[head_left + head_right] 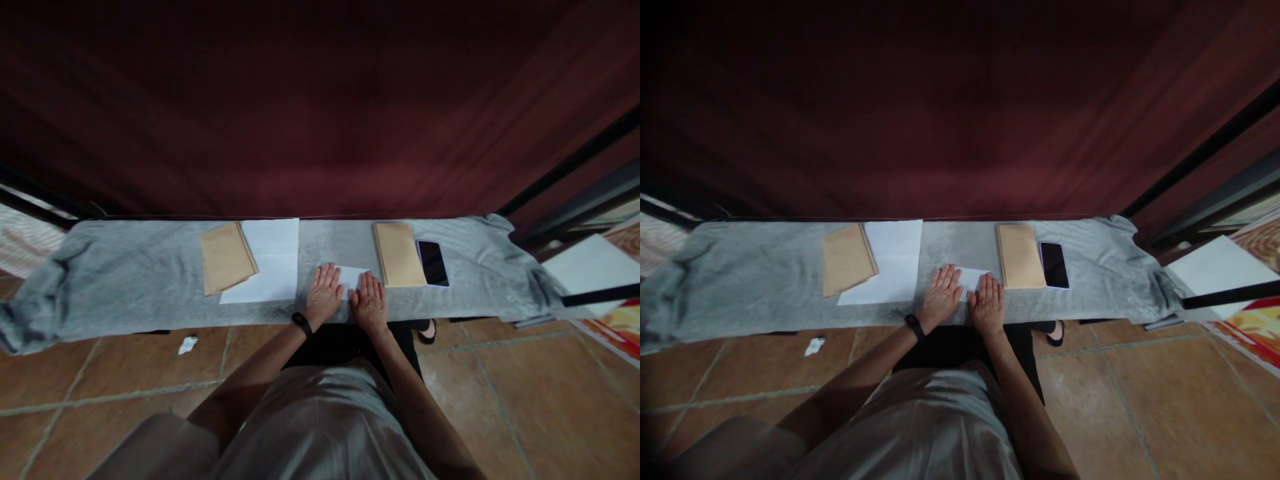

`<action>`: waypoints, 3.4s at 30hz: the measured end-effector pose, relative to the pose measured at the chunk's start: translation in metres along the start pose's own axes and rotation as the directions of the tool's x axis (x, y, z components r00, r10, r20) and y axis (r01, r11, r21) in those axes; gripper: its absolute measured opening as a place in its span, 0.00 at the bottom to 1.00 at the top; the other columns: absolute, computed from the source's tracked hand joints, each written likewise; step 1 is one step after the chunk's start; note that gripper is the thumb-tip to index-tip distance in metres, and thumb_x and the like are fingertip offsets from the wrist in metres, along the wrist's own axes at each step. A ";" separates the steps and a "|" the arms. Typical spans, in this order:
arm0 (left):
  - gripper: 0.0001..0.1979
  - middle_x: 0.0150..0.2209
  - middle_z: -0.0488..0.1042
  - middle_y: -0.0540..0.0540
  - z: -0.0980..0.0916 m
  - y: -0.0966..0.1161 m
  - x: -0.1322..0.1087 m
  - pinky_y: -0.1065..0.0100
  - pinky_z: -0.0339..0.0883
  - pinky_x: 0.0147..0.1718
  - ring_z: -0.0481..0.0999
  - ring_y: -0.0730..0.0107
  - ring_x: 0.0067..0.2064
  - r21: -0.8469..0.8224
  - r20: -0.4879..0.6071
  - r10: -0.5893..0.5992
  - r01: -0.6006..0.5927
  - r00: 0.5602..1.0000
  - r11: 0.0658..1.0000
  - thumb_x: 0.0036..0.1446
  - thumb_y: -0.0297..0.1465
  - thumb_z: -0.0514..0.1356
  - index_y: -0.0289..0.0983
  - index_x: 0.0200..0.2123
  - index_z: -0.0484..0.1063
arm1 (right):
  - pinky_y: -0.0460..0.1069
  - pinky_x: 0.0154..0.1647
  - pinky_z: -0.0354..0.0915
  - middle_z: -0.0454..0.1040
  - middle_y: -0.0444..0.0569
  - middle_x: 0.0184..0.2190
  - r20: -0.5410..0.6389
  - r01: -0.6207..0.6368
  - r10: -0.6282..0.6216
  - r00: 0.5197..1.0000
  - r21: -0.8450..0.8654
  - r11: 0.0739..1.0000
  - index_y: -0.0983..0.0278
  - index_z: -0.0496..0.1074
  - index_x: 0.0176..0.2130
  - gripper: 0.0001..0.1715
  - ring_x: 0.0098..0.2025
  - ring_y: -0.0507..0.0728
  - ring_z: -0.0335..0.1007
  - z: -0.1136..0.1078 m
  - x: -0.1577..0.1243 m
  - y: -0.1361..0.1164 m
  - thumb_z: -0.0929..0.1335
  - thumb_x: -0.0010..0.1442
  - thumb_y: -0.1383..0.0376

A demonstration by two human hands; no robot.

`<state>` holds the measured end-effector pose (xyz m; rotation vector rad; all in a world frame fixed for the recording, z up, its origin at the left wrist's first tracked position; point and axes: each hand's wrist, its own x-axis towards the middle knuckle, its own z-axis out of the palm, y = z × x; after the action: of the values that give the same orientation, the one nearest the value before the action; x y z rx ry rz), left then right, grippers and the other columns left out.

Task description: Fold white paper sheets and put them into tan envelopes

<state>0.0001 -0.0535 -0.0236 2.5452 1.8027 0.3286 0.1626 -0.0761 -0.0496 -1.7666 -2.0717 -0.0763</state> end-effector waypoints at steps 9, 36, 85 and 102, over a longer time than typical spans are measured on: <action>0.27 0.71 0.53 0.40 0.013 0.008 0.003 0.50 0.44 0.70 0.50 0.60 0.73 -0.037 0.011 0.093 -0.093 0.996 0.995 0.70 0.35 0.44 0.36 0.70 0.55 | 0.63 0.68 0.50 0.62 0.67 0.66 0.018 -0.058 0.058 0.998 -0.001 0.998 0.77 0.59 0.66 0.32 0.68 0.67 0.56 -0.003 0.006 -0.006 0.56 0.72 0.58; 0.29 0.71 0.52 0.38 0.006 -0.020 -0.002 0.53 0.45 0.70 0.49 0.60 0.73 0.014 0.023 -0.050 0.050 0.998 0.999 0.70 0.35 0.44 0.29 0.70 0.53 | 0.62 0.67 0.51 0.59 0.61 0.68 0.023 -0.006 0.006 1.000 0.009 1.000 0.67 0.60 0.67 0.30 0.69 0.66 0.54 0.006 0.013 -0.009 0.59 0.72 0.57; 0.33 0.72 0.50 0.36 -0.006 -0.005 -0.007 0.52 0.42 0.70 0.47 0.55 0.73 0.009 0.072 0.001 -0.001 0.997 1.000 0.69 0.44 0.48 0.33 0.71 0.52 | 0.62 0.69 0.52 0.57 0.64 0.69 0.063 0.083 -0.087 0.994 0.062 0.995 0.73 0.53 0.70 0.36 0.71 0.65 0.51 -0.019 -0.032 -0.006 0.56 0.74 0.54; 0.28 0.71 0.55 0.41 -0.007 0.024 0.005 0.51 0.43 0.71 0.48 0.60 0.73 -0.065 0.046 0.114 -0.111 0.992 0.992 0.71 0.36 0.44 0.33 0.70 0.54 | 0.63 0.69 0.52 0.56 0.64 0.69 0.050 0.076 -0.078 0.996 0.036 0.996 0.73 0.54 0.69 0.34 0.71 0.66 0.52 -0.020 -0.038 0.001 0.57 0.73 0.56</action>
<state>0.0227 -0.0576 -0.0125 2.5932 1.6106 0.3143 0.1727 -0.1176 -0.0448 -1.6851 -2.1650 -0.0174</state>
